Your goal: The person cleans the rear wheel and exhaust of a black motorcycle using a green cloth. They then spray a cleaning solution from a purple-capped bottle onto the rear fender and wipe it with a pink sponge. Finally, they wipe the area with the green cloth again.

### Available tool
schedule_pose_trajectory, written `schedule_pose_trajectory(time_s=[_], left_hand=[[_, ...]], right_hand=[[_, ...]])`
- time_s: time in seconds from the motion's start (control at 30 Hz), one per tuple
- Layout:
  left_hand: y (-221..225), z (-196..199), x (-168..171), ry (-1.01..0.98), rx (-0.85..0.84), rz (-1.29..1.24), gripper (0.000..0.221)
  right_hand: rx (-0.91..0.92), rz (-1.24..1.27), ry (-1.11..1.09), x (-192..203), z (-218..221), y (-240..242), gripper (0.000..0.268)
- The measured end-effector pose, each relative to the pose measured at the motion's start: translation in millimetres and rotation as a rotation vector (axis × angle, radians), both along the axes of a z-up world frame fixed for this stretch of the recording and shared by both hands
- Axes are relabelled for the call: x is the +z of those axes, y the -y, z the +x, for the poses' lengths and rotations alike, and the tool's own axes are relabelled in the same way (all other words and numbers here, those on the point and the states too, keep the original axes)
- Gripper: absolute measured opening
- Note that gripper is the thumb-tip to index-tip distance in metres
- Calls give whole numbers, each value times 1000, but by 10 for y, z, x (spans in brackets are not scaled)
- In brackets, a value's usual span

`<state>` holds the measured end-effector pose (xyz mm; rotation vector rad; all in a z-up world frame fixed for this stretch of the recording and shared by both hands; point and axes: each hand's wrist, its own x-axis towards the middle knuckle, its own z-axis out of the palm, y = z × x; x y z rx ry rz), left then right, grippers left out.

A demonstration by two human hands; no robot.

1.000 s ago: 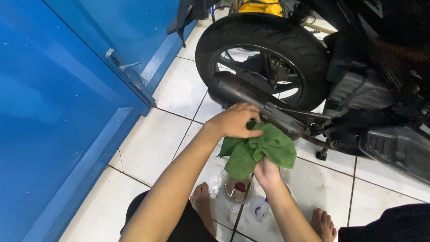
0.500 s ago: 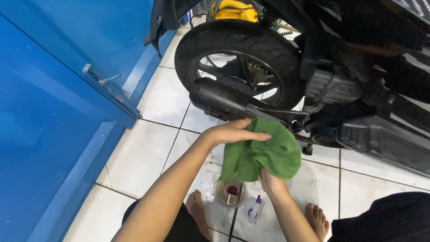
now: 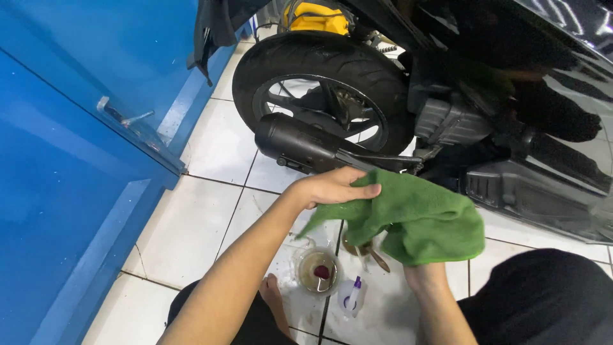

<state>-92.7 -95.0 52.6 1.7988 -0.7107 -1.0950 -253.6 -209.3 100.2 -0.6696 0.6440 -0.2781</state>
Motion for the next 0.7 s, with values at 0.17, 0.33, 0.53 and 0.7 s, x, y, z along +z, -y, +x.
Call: schedule_pose_trajectory(time_s=[0.17, 0.33, 0.53, 0.7], left_hand=[[49, 51, -26, -269, 17, -200, 62], [55, 21, -151, -353, 89, -251, 48], [114, -160, 49, -378, 57, -116, 59], [321, -367, -175, -303, 81, -236, 99]], right_hand=[[-25, -38, 13, 175, -141, 89, 108], [-45, -71, 25, 45, -154, 264, 115], [-81, -168, 108, -638, -228, 721, 64], [-147, -535, 174, -1154, -486, 986, 36]])
